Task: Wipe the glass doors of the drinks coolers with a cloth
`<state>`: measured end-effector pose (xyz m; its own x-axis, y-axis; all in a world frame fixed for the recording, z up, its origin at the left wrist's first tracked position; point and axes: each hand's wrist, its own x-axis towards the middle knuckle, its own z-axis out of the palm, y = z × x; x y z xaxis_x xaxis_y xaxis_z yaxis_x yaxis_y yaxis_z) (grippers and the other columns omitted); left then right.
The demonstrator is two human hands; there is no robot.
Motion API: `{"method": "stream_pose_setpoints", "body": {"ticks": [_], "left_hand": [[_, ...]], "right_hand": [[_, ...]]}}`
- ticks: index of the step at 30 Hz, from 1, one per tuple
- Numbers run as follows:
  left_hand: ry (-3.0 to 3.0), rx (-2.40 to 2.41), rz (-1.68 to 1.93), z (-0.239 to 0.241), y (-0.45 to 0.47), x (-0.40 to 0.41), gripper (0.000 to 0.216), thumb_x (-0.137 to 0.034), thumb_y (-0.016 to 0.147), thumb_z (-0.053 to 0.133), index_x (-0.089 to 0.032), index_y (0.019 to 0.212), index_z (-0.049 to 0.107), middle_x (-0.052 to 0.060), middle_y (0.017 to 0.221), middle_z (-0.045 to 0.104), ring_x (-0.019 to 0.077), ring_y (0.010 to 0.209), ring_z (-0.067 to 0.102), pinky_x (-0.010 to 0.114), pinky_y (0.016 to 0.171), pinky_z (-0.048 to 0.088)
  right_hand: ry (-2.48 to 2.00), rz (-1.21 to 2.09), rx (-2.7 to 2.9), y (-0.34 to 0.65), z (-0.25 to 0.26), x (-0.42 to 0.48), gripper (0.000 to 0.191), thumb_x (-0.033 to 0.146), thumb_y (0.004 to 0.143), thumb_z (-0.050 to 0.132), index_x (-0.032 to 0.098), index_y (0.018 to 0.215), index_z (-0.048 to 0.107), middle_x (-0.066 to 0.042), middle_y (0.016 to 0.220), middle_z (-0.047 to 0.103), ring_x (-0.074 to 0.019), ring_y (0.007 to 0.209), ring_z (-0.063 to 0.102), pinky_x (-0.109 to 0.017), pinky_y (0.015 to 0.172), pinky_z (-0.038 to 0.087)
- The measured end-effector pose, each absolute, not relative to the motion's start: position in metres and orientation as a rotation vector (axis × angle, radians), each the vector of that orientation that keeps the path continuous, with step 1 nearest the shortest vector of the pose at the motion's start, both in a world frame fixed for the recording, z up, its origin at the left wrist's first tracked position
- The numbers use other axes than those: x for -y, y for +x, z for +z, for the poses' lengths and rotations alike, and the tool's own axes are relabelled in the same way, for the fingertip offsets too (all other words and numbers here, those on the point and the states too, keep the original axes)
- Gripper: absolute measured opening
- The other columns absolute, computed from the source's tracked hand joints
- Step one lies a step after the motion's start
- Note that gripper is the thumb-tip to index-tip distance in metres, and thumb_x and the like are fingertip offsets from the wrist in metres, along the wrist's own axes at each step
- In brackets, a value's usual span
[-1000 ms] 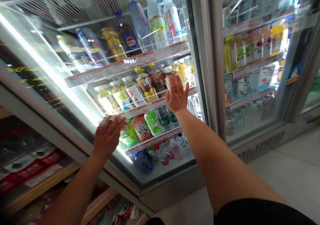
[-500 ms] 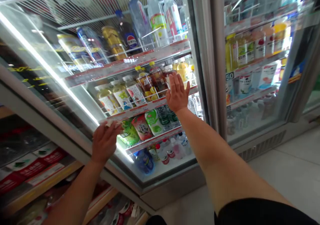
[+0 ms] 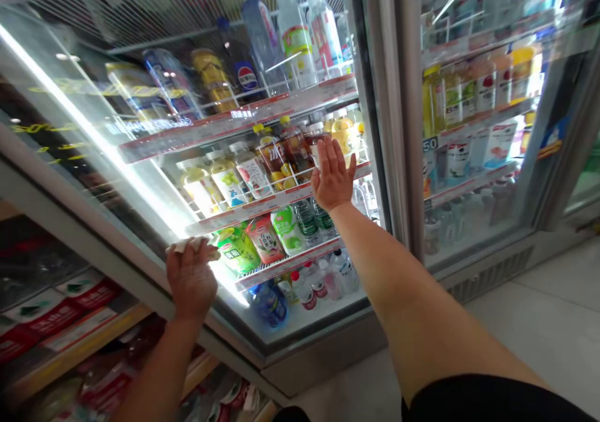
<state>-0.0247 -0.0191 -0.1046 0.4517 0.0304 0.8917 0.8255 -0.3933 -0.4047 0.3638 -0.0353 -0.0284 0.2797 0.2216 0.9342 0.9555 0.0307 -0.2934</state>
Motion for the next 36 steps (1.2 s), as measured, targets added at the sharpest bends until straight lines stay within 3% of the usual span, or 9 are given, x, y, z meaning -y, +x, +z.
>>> {"method": "stream_pose_setpoints", "body": {"ticks": [4, 7, 15, 21, 28, 33, 36], "left_hand": [[-1.894, 0.756, -0.998, -0.155, -0.008, 0.037, 0.079, -0.007, 0.094, 0.055, -0.022, 0.164, 0.023, 0.013, 0.162, 0.040, 0.0287, 0.158, 0.018, 0.051, 0.131, 0.021], [-1.974, 0.690, -0.895, -0.183, -0.003, 0.044, 0.082, -0.002, 0.093, 0.052, -0.029, 0.164, 0.020, 0.007, 0.160, 0.045, 0.0255, 0.159, 0.015, 0.046, 0.132, 0.021], [-1.829, 0.850, -1.162, -0.136, 0.016, 0.028, 0.076, -0.004, 0.096, 0.046, -0.024, 0.164, 0.020, 0.013, 0.168, 0.026, 0.0312, 0.159, 0.013, 0.056, 0.130, 0.021], [-2.051, 0.737, -1.079, -0.162, 0.049, 0.043, 0.081, 0.001, 0.093, 0.048, -0.031, 0.163, 0.024, 0.005, 0.165, 0.035, 0.0267, 0.159, 0.012, 0.049, 0.132, 0.017], [-1.913, 0.816, -1.248, -0.113, 0.060, 0.026, 0.071, -0.007, 0.099, 0.045, -0.026, 0.163, 0.023, 0.010, 0.170, 0.023, 0.0321, 0.160, 0.007, 0.057, 0.130, 0.019], [-2.064, 0.687, -1.042, -0.148, 0.074, 0.037, 0.079, -0.001, 0.094, 0.050, -0.029, 0.163, 0.025, 0.004, 0.164, 0.038, 0.0243, 0.160, 0.011, 0.048, 0.132, 0.016], [-2.047, 0.692, -1.056, -0.139, 0.078, 0.036, 0.078, -0.002, 0.093, 0.052, -0.028, 0.163, 0.026, 0.006, 0.165, 0.037, 0.0251, 0.160, 0.012, 0.049, 0.132, 0.018]], "right_hand": [[-1.444, -0.813, 1.165, 0.363, -0.028, 0.035, 0.064, 0.032, 0.098, 0.030, 0.014, 0.159, 0.035, -0.013, 0.167, 0.032, -0.0249, 0.157, 0.025, -0.057, 0.128, 0.012], [-1.441, -0.825, 1.159, 0.363, -0.030, 0.034, 0.064, 0.032, 0.098, 0.029, 0.013, 0.159, 0.036, -0.013, 0.168, 0.032, -0.0248, 0.157, 0.025, -0.057, 0.128, 0.012], [-1.430, -0.872, 1.146, 0.364, -0.032, 0.031, 0.062, 0.033, 0.100, 0.028, 0.013, 0.159, 0.036, -0.013, 0.167, 0.032, -0.0247, 0.157, 0.025, -0.057, 0.128, 0.012], [-1.440, -0.842, 1.161, 0.363, -0.029, 0.034, 0.062, 0.033, 0.100, 0.029, 0.013, 0.158, 0.036, -0.013, 0.167, 0.033, -0.0246, 0.157, 0.025, -0.057, 0.128, 0.014], [-1.478, -0.816, 1.171, 0.363, -0.027, 0.037, 0.064, 0.032, 0.098, 0.029, 0.014, 0.159, 0.035, -0.012, 0.168, 0.032, -0.0245, 0.158, 0.024, -0.058, 0.128, 0.015], [-1.472, -0.821, 1.167, 0.364, -0.028, 0.035, 0.063, 0.033, 0.098, 0.029, 0.015, 0.159, 0.036, -0.012, 0.168, 0.032, -0.0232, 0.158, 0.024, -0.057, 0.128, 0.013], [-1.471, -0.822, 1.170, 0.364, -0.027, 0.036, 0.063, 0.033, 0.098, 0.029, 0.015, 0.159, 0.036, -0.013, 0.168, 0.031, -0.0236, 0.158, 0.024, -0.057, 0.128, 0.012]]}}
